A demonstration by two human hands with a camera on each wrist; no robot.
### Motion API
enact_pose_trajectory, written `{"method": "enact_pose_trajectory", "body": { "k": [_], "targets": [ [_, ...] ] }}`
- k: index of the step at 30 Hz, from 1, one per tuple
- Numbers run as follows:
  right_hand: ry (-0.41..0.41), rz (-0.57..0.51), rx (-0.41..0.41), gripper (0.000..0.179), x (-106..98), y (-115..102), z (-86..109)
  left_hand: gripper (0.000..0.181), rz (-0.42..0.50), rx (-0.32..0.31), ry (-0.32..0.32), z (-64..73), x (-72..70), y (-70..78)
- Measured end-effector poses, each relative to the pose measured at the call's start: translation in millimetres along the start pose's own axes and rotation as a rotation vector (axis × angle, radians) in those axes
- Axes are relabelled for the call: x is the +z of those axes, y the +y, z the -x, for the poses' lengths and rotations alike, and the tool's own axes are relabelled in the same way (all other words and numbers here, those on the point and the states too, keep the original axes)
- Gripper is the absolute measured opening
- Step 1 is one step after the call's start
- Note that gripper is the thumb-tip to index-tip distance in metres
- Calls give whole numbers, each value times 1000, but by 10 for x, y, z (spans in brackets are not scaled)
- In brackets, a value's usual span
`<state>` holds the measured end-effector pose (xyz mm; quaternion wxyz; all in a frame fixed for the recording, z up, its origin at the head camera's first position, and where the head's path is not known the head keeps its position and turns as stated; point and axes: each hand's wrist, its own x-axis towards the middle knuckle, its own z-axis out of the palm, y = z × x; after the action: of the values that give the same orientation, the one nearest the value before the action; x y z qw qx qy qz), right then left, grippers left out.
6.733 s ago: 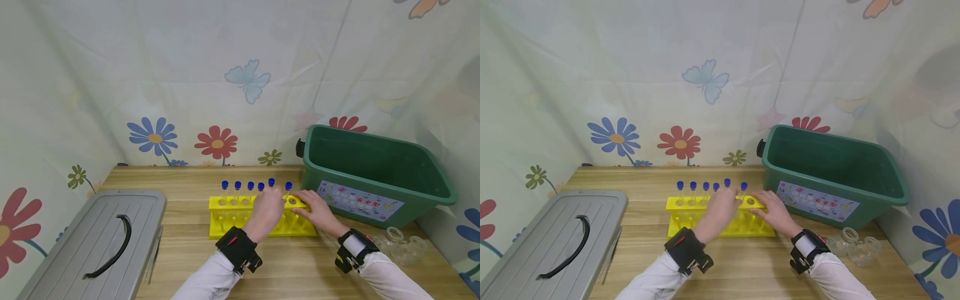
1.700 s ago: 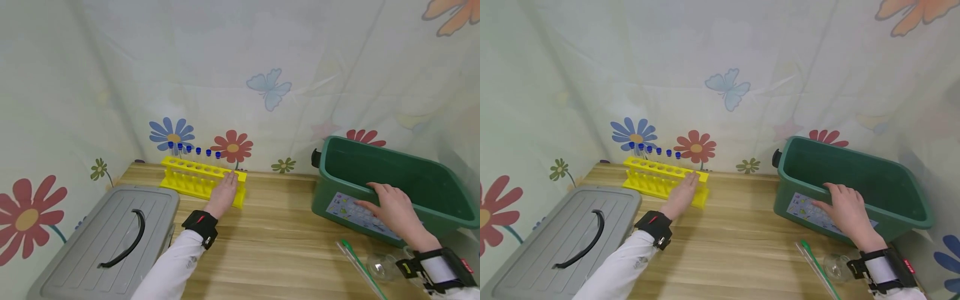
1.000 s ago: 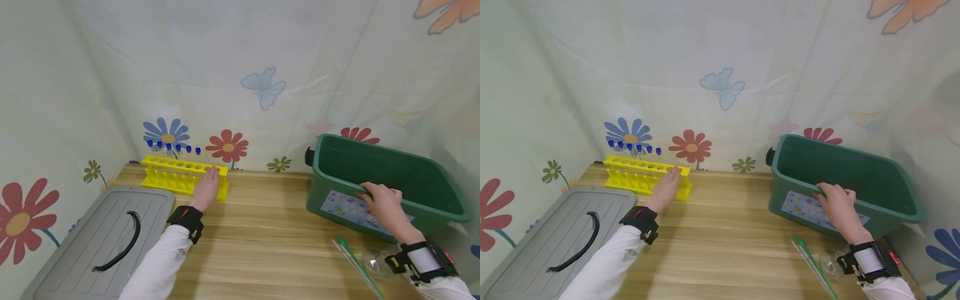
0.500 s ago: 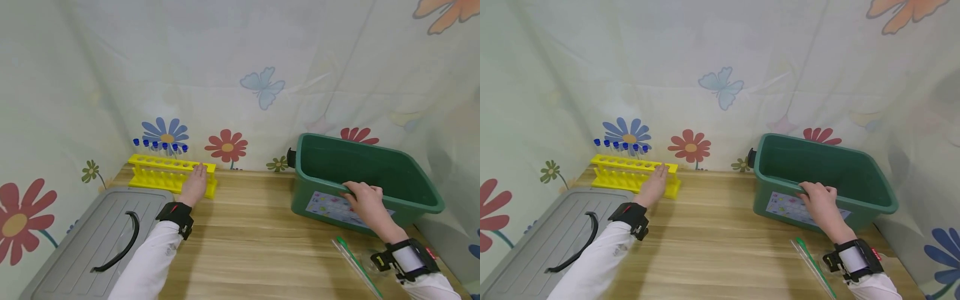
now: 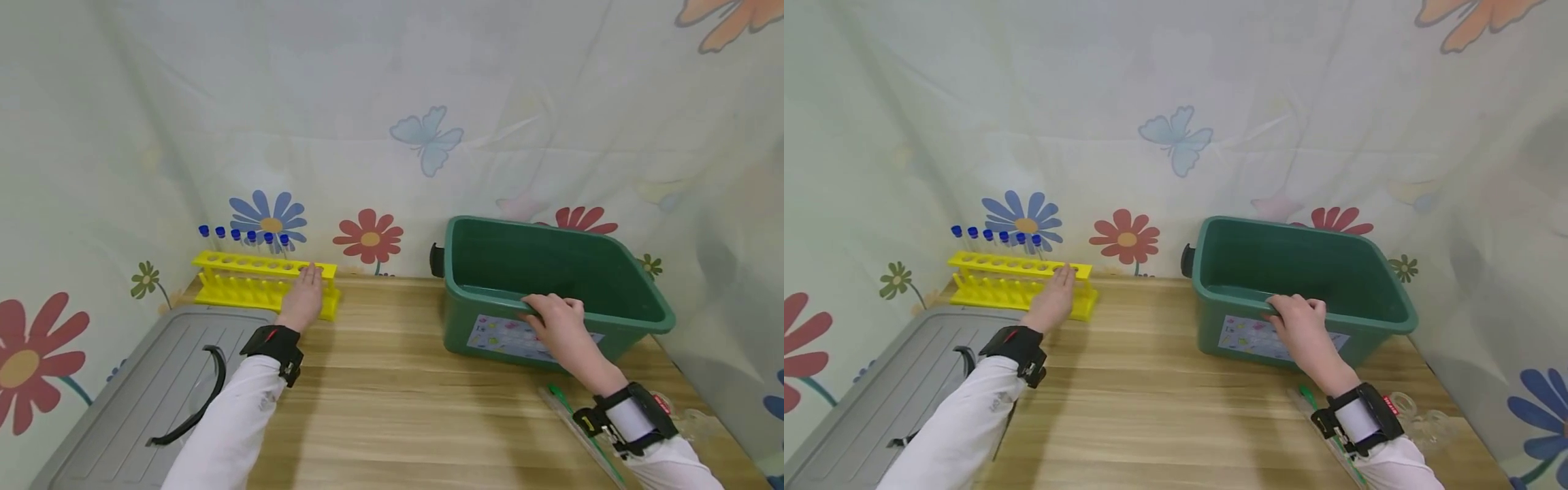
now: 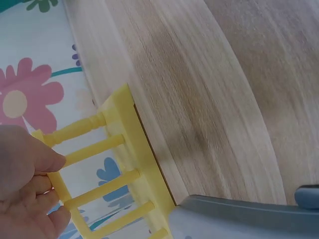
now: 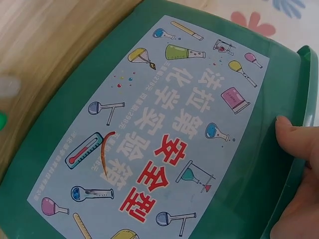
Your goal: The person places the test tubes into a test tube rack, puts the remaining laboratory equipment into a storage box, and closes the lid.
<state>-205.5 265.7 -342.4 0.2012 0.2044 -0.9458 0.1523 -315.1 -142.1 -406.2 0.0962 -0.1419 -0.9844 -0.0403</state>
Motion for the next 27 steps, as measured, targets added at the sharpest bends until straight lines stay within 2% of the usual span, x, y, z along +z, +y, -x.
{"method": "enact_pose_trajectory", "body": {
  "k": [11, 27],
  "targets": [
    [-8, -32, -78, 19, 186, -408, -123, 38, 23, 5, 11, 28, -27, -144],
    [22, -37, -182, 20, 319, -1011, -152, 41, 22, -29, -45, 8, -47, -260]
  ]
}}
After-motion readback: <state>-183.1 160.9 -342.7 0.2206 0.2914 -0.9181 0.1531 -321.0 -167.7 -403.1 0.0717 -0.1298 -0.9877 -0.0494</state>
